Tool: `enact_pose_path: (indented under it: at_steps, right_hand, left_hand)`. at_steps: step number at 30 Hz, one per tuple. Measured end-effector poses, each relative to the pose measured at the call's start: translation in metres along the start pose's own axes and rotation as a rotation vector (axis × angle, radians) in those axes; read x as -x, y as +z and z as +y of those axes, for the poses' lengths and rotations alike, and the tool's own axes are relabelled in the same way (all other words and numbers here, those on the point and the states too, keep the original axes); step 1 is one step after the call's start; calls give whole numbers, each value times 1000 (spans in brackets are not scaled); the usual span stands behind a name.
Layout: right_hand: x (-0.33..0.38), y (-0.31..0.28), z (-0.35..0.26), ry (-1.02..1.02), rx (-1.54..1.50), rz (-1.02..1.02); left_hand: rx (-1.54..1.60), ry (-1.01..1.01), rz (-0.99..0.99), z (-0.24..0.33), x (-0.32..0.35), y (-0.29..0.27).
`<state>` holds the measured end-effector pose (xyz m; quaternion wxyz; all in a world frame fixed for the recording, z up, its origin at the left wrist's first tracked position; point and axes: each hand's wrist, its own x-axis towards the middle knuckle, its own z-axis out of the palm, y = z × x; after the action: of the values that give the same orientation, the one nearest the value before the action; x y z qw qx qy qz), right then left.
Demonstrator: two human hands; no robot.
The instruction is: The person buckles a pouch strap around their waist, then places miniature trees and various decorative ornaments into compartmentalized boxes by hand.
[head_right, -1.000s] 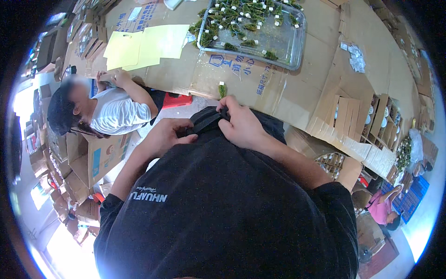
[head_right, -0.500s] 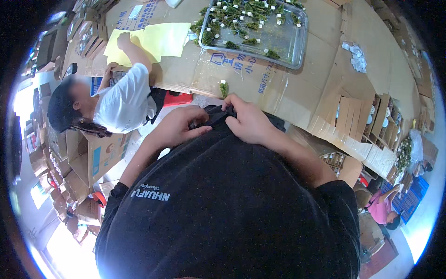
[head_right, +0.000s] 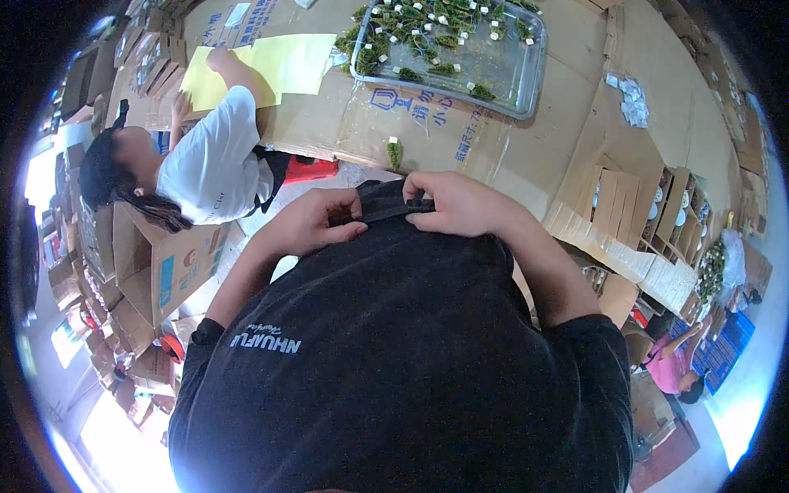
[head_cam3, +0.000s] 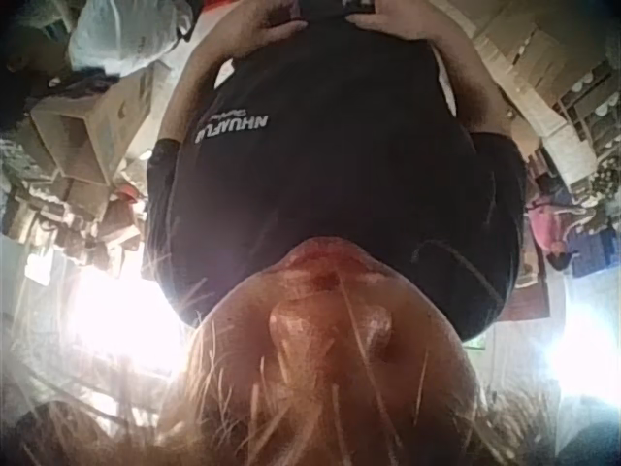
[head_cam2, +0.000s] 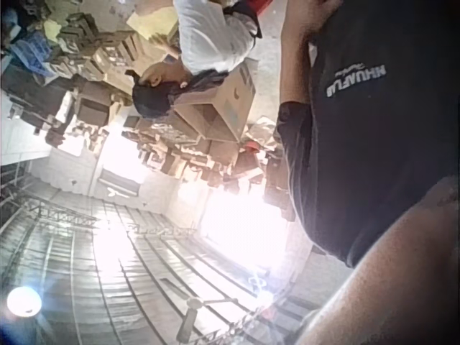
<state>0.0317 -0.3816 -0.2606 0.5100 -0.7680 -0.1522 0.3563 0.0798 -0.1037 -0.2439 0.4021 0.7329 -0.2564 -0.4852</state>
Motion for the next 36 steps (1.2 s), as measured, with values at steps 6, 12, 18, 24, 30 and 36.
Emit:
enact_pose_path:
  at_steps: [6, 12, 18, 24, 30, 36]
  right_hand:
    - [1, -17, -17, -14, -28, -111]
    - [0, -15, -15, 12, -101, -171]
    - [4, -16, -22, 77, -119, -164]
    - [5, -16, -29, 55, 45, -165]
    - [7, -12, -31, -7, 1, -151]
    - [14, -8, -25, 47, -40, 50]
  left_hand:
    - [-113, 64, -17, 9, 6, -18]
    - [-24, -6, -60, 9, 14, -25]
    - [-117, 145, 11, 4, 18, -18]
    - [-128, 153, 12, 4, 27, -17]
    - [-10, 83, 15, 1, 35, -9]
    - [151, -32, 105, -26, 34, 2]
